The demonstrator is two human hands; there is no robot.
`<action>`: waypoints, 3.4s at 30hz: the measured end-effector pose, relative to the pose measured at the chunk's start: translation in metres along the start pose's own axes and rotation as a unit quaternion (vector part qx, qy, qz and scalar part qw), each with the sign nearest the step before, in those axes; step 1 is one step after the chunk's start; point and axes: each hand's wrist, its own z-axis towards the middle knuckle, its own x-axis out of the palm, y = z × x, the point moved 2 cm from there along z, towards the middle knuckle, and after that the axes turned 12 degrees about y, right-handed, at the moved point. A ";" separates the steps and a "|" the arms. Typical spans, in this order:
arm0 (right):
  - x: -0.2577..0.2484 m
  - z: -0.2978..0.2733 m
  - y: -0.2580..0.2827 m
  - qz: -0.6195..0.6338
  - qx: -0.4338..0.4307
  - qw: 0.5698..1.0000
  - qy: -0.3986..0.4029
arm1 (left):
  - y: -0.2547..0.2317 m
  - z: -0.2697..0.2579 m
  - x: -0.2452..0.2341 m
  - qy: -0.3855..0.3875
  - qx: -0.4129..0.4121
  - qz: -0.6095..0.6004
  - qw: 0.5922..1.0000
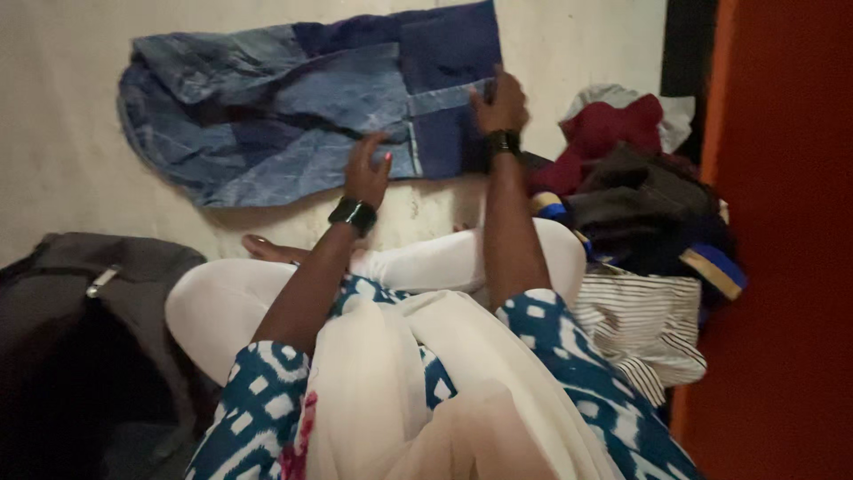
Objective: The person folds a denim jacket on the floor. They smooth the fabric, fold the sleeves and sides inward, and then fold the jacket in half to create a compact bundle.
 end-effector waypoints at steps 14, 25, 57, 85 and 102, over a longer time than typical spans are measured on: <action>0.043 0.041 -0.109 0.366 0.157 0.893 0.208 | -0.081 0.059 0.068 0.029 0.029 0.065 0.997; -0.106 -0.009 0.057 0.246 0.079 0.934 0.245 | -0.086 0.114 0.135 0.179 -0.036 -0.557 0.810; 0.090 -0.120 0.220 0.378 -0.197 0.895 0.128 | 0.118 0.043 -0.188 -0.160 -0.360 -0.285 0.874; 0.073 -0.101 0.192 -0.130 -0.213 0.968 0.006 | -0.031 0.072 -0.172 0.036 0.093 0.368 0.925; 0.103 0.055 0.029 0.403 -0.084 0.911 0.037 | -0.005 0.050 -0.148 0.094 -0.240 0.220 0.941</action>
